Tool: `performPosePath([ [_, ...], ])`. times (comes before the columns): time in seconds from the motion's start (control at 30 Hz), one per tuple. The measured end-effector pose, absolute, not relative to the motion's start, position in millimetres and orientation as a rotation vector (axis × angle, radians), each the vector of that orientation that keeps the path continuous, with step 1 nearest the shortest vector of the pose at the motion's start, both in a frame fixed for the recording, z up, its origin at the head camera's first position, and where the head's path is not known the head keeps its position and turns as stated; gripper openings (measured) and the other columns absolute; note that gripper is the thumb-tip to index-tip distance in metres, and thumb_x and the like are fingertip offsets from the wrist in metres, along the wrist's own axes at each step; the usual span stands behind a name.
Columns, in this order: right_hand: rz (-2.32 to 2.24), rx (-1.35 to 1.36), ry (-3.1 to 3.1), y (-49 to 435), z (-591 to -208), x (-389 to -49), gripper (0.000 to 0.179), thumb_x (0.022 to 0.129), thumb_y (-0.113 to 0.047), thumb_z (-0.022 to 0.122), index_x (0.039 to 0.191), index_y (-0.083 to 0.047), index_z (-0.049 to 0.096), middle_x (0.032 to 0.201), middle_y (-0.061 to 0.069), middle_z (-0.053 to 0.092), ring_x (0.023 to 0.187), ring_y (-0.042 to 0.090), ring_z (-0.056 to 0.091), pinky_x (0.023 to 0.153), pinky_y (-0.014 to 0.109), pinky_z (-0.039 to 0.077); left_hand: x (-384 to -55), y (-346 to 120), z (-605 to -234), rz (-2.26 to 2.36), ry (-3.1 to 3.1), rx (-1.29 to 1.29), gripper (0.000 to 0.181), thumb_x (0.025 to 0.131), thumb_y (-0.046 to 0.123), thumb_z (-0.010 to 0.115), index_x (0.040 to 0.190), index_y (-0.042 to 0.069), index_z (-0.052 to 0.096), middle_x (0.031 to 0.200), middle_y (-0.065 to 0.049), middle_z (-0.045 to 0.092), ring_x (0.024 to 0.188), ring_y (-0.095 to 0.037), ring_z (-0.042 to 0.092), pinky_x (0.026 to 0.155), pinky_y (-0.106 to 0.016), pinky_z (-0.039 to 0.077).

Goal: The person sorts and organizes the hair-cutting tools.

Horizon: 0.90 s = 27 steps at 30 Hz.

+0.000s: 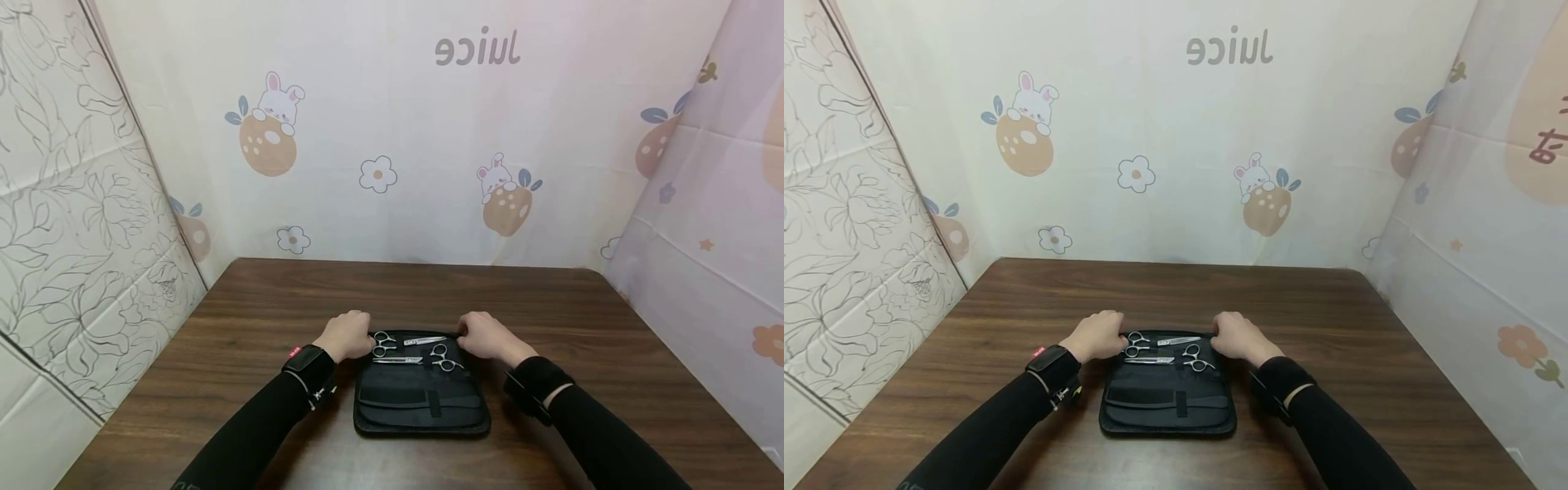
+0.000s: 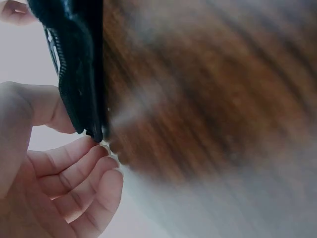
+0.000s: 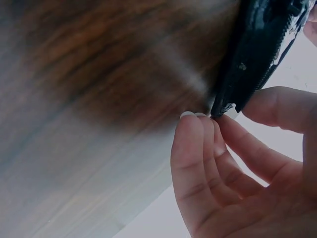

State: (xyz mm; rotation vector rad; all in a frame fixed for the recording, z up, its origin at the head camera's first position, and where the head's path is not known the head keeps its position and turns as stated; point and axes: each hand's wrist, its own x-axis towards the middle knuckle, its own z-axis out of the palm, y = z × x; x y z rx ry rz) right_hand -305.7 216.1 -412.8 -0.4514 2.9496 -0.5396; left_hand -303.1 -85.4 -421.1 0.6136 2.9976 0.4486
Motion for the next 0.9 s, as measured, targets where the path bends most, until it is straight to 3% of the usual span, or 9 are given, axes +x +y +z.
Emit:
performPosePath([
  [0.2, -0.627, -0.413, 2.893, 216, -409, -308, 0.014, 0.089, -0.005, 0.068, 0.102, 0.001, 0.069, 0.088, 0.008, 0.064, 0.073, 0.019, 0.06, 0.068, 0.037, 0.052, -307, -87, -421, 0.596, 2.943, 0.54, 0.025, 0.092, 0.014, 0.066, 0.072, 0.011, 0.05, 0.065, -0.001, 0.041, 0.055, -0.018, 0.042, 0.058, -0.034, 0.035],
  [0.37, -0.812, -0.36, 2.786, 216, -404, -307, 0.02, 0.09, 0.0, 0.066, 0.108, 0.005, 0.064, 0.091, 0.012, 0.062, 0.067, 0.02, 0.063, 0.059, 0.033, 0.056, -307, -90, -419, 0.8, 2.875, 0.514, 0.011, 0.092, 0.011, 0.068, 0.09, 0.007, 0.058, 0.082, -0.005, 0.056, 0.067, -0.019, 0.05, 0.067, -0.035, 0.041],
  [0.47, -0.894, -0.341, 2.724, 216, -403, -305, 0.028, 0.09, 0.001, 0.067, 0.116, 0.008, 0.062, 0.1, 0.016, 0.062, 0.073, 0.021, 0.064, 0.06, 0.034, 0.058, -306, -91, -418, 0.859, 2.826, 0.512, 0.02, 0.091, 0.01, 0.069, 0.109, 0.002, 0.062, 0.1, -0.012, 0.064, 0.074, -0.019, 0.057, 0.07, -0.036, 0.047],
  [0.57, -0.928, -0.325, 2.682, 217, -403, -305, 0.032, 0.09, 0.0, 0.068, 0.121, 0.008, 0.062, 0.105, 0.018, 0.062, 0.076, 0.022, 0.064, 0.063, 0.035, 0.059, -305, -91, -417, 0.885, 2.775, 0.512, 0.027, 0.091, 0.01, 0.068, 0.116, -0.001, 0.064, 0.106, -0.015, 0.066, 0.07, -0.016, 0.062, 0.067, -0.033, 0.051],
  [0.73, -0.962, -0.335, 2.658, 220, -402, -306, 0.031, 0.09, 0.0, 0.068, 0.12, 0.008, 0.063, 0.106, 0.018, 0.062, 0.075, 0.023, 0.066, 0.064, 0.036, 0.059, -305, -91, -413, 0.946, 2.729, 0.532, 0.023, 0.089, 0.003, 0.067, 0.111, -0.003, 0.065, 0.095, -0.011, 0.064, 0.058, -0.015, 0.064, 0.056, -0.03, 0.053],
  [0.9, -1.008, -0.311, 2.662, 220, -397, -308, 0.028, 0.09, 0.0, 0.069, 0.117, 0.004, 0.064, 0.104, 0.016, 0.061, 0.076, 0.023, 0.065, 0.065, 0.038, 0.059, -307, -93, -409, 0.986, 2.722, 0.565, 0.016, 0.092, 0.0, 0.065, 0.108, -0.001, 0.063, 0.085, -0.008, 0.062, 0.056, -0.016, 0.062, 0.055, -0.029, 0.05],
])
